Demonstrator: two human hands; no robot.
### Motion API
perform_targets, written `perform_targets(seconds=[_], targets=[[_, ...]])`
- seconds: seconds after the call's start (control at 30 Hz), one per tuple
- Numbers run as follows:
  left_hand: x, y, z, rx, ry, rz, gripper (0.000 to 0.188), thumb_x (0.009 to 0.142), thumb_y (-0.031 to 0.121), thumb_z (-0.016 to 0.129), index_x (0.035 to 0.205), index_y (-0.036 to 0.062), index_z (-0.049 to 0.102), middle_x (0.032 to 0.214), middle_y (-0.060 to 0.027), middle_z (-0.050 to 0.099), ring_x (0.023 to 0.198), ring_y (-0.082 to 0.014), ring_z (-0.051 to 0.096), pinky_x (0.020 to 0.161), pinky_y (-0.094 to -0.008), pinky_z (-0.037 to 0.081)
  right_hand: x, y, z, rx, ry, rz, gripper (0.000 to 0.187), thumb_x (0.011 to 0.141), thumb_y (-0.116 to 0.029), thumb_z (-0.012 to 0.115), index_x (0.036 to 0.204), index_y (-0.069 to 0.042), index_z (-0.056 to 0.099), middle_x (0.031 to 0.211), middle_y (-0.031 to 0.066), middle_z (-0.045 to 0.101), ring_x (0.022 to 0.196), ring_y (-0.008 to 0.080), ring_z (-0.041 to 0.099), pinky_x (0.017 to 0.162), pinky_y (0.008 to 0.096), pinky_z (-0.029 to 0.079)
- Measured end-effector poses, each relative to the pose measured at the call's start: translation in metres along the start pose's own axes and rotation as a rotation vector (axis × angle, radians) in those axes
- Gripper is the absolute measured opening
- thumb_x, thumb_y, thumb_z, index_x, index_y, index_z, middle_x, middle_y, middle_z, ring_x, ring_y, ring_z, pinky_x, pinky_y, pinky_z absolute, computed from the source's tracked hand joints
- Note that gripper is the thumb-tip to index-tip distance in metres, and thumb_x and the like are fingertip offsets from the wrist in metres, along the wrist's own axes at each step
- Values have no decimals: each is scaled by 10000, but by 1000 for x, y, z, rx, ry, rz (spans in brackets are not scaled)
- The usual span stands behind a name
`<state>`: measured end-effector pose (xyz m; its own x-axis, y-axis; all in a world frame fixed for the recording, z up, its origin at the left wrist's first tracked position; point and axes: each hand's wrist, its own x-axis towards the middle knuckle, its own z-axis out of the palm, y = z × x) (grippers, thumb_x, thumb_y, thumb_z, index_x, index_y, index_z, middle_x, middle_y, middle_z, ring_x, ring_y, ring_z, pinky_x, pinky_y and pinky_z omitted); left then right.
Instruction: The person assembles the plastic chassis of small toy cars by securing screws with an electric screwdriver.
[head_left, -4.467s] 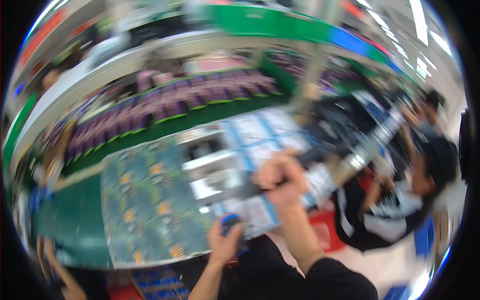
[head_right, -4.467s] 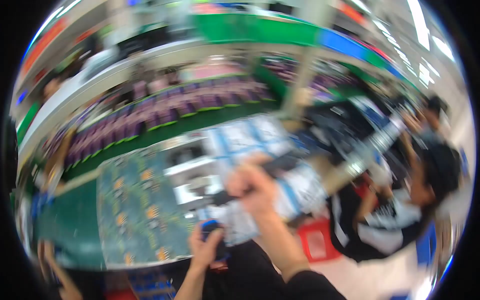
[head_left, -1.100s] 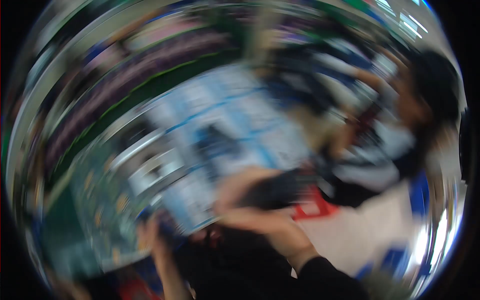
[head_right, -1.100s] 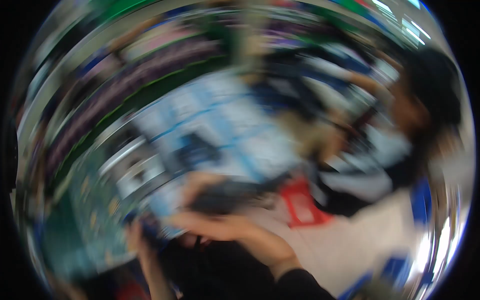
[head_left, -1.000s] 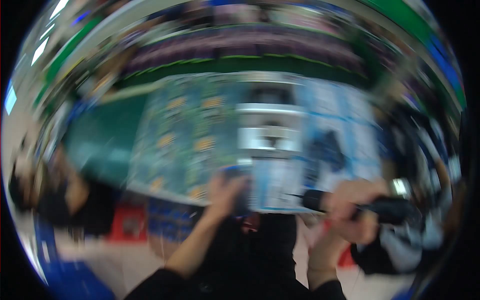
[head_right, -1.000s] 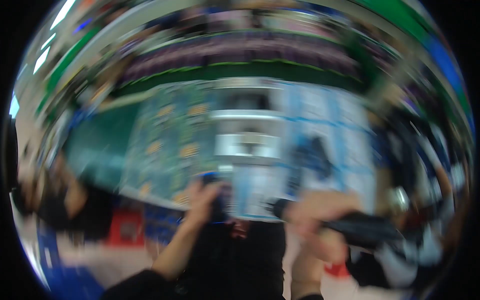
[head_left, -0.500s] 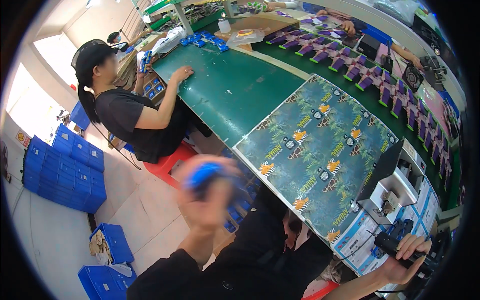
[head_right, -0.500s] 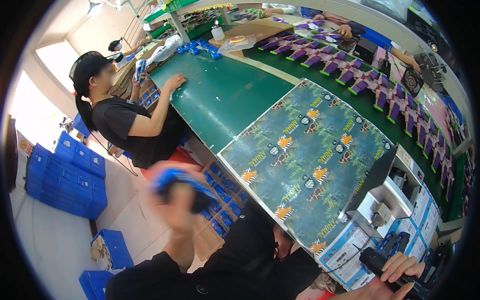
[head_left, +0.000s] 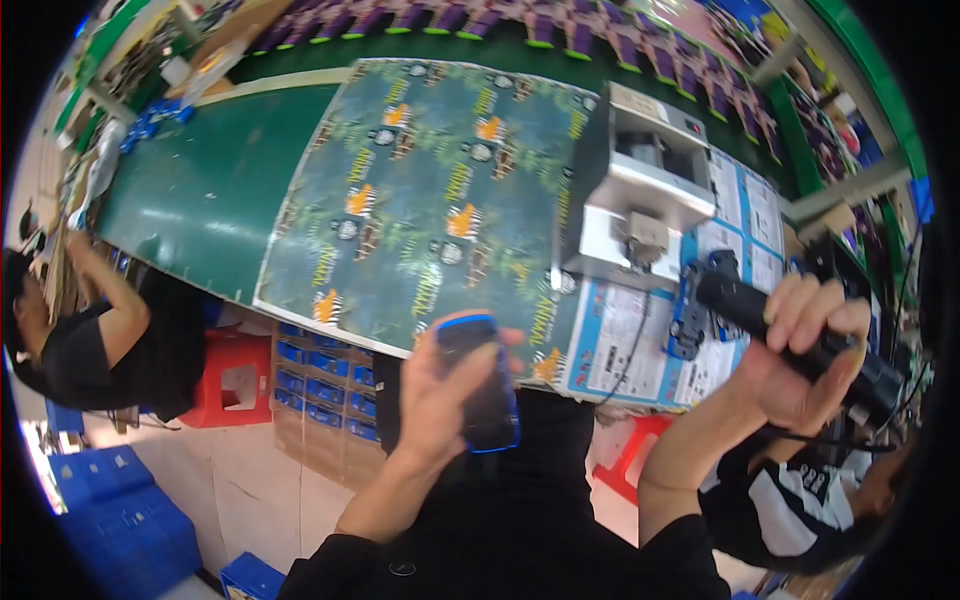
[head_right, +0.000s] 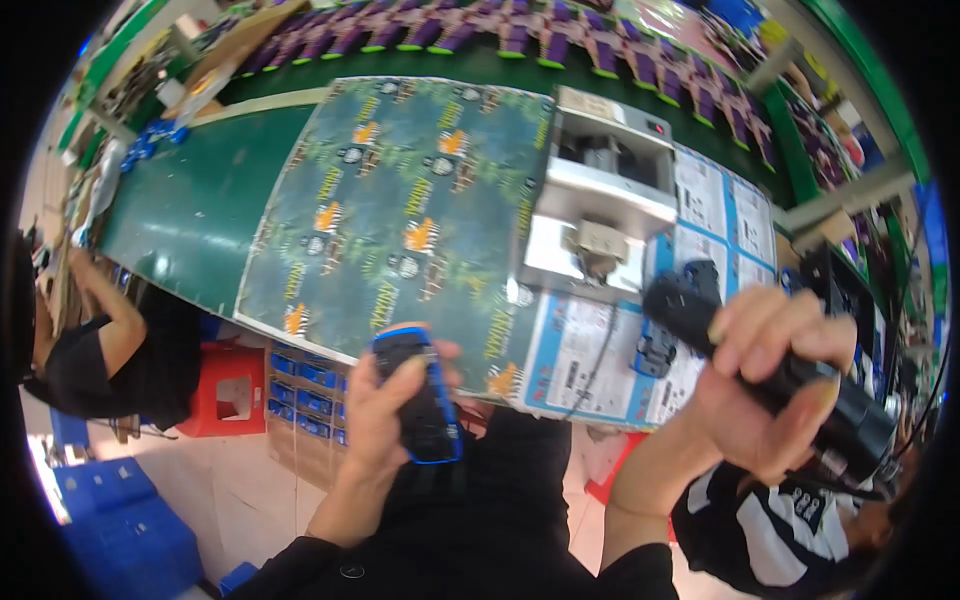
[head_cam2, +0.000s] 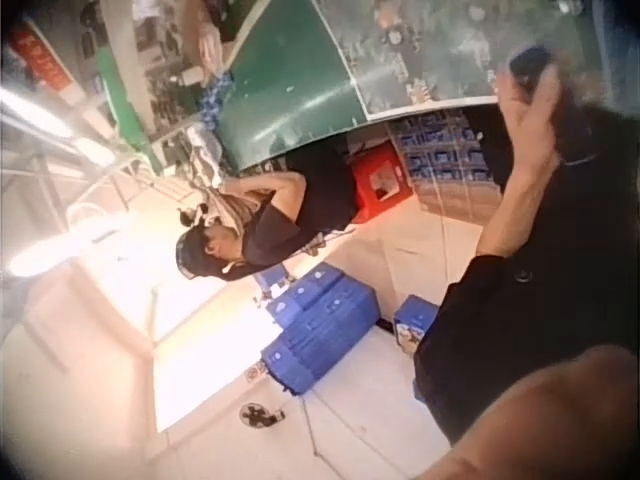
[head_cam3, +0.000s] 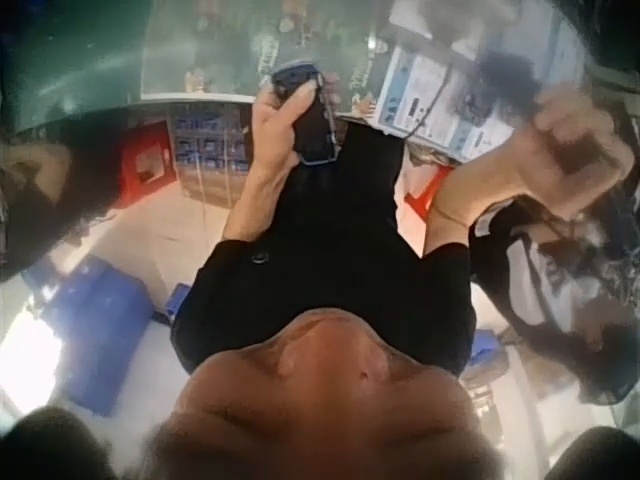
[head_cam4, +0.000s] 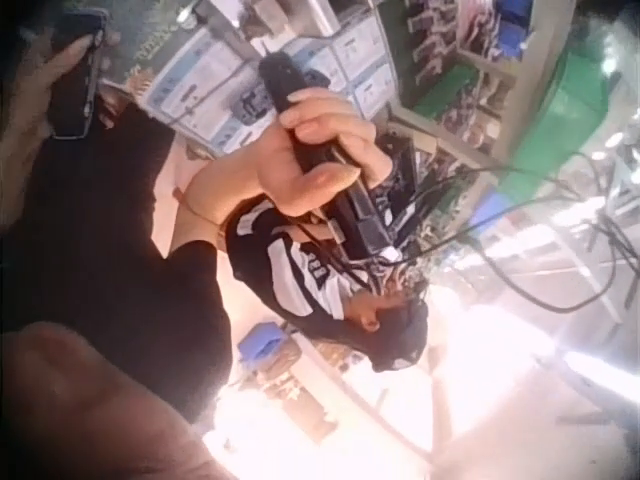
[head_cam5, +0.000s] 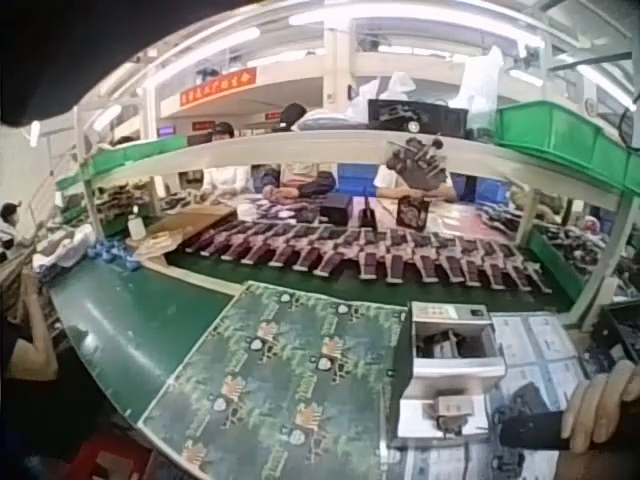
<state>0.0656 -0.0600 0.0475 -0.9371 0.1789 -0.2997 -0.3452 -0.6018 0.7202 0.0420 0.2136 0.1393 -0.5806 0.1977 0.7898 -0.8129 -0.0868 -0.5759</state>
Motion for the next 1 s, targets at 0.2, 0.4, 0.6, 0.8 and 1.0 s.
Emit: perform_targets(seconds=[0.2, 0.4, 0.6, 0.8, 1.0], targets=[[29, -43, 23, 119, -204, -113, 321, 930, 96, 649, 1219, 8, 538, 1089, -124, 676, 885, -157, 643, 791, -314, 545, 7, 31, 14, -29, 7, 74, 161, 928, -152, 542, 986, -7, 502, 675, 78, 509, 535, 174, 495, 578, 346, 468], [12, -40, 5, 207, -12, -64, 296, 927, 126, 657, 1198, 46, 568, 1092, -115, 686, 897, -144, 655, 777, -301, 555, -9, 60, 0, -163, -139, 126, 157, 747, 26, 563, 903, 46, 560, 702, 70, 554, 628, 211, 563, 653, 338, 500], [-3, 35, 1, 345, 26, 462, 322, 932, 118, 654, 1225, 44, 542, 1055, -69, 668, 921, -112, 611, 847, -253, 490, -13, 52, -36, -274, -6, 484, 308, 1023, -206, 385, 730, -112, 369, 677, 20, 329, 614, 122, 340, 684, 280, 354], [-63, 135, -24, 390, 357, 1613, 423, 921, 153, 631, 1279, 20, 450, 1132, -178, 629, 968, -228, 636, 895, -366, 508, -4, 89, -62, -137, 3, 445, 261, 1022, -179, 436, 776, -100, 401, 689, 4, 322, 614, 102, 354, 691, 263, 350], [-26, 53, -48, 70, 110, 417, 353, 921, 70, 649, 1243, 28, 512, 1135, -132, 652, 875, -158, 648, 769, -303, 541, -11, 50, -44, 10, 120, 724, 254, 1017, -249, 490, 848, -59, 491, 670, -9, 371, 543, 71, 349, 558, 213, 319]])
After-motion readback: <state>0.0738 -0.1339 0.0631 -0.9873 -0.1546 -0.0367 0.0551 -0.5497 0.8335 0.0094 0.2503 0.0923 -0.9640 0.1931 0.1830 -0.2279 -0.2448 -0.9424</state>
